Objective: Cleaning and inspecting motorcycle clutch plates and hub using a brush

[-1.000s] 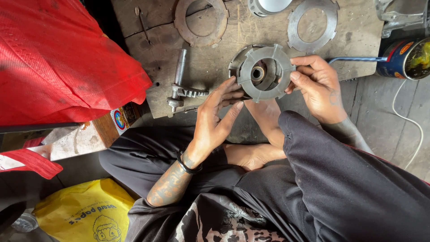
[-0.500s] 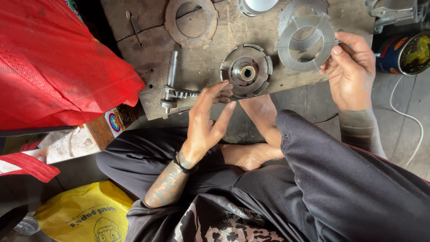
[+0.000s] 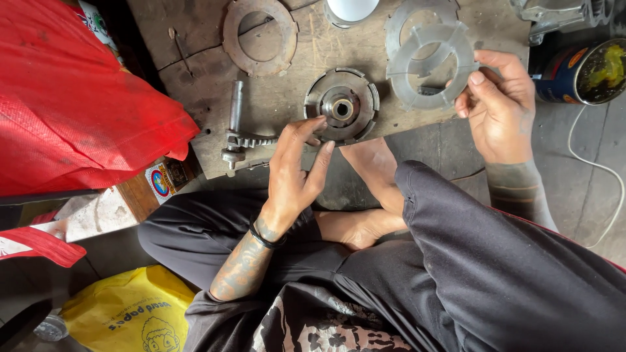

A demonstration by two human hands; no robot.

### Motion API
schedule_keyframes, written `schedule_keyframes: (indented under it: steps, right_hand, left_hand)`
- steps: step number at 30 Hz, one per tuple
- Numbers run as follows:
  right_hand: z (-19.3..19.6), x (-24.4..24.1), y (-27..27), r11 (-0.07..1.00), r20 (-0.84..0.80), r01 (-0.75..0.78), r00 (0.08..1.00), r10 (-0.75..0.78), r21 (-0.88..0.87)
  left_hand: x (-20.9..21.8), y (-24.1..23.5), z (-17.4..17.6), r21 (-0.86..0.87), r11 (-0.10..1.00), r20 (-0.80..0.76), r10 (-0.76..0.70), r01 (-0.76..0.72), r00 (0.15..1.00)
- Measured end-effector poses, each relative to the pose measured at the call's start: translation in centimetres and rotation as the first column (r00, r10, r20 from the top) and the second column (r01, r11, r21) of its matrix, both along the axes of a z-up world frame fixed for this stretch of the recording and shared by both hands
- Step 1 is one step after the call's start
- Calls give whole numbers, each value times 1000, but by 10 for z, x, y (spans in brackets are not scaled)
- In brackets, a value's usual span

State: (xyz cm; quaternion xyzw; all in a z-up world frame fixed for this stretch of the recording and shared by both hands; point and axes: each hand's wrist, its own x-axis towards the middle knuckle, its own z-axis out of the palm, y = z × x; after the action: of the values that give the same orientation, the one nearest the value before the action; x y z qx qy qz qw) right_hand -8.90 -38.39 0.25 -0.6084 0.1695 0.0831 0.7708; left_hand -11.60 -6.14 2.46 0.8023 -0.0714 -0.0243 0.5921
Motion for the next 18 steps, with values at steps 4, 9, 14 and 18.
schedule_keyframes:
  steps: [4, 9, 14, 18]
  right_hand:
    - [12, -5, 16, 999, -10, -48, 999, 48, -1]
    - [16, -9, 47, 984, -30, -158, 986, 161, 85]
    - [-4, -19, 69, 965, -68, -218, 971, 230, 146]
    - [-16, -22, 71, 968, -106, -212, 968, 226, 131]
  left_hand:
    - [-1, -1, -4, 11, 999, -6, 43, -43, 999]
    - [-3, -5, -12, 40, 996, 67, 77, -80, 995]
    - [-5, -5, -19, 38, 994, 134, 93, -99, 987]
    - [-5, -3, -13, 38, 996, 81, 80, -83, 994]
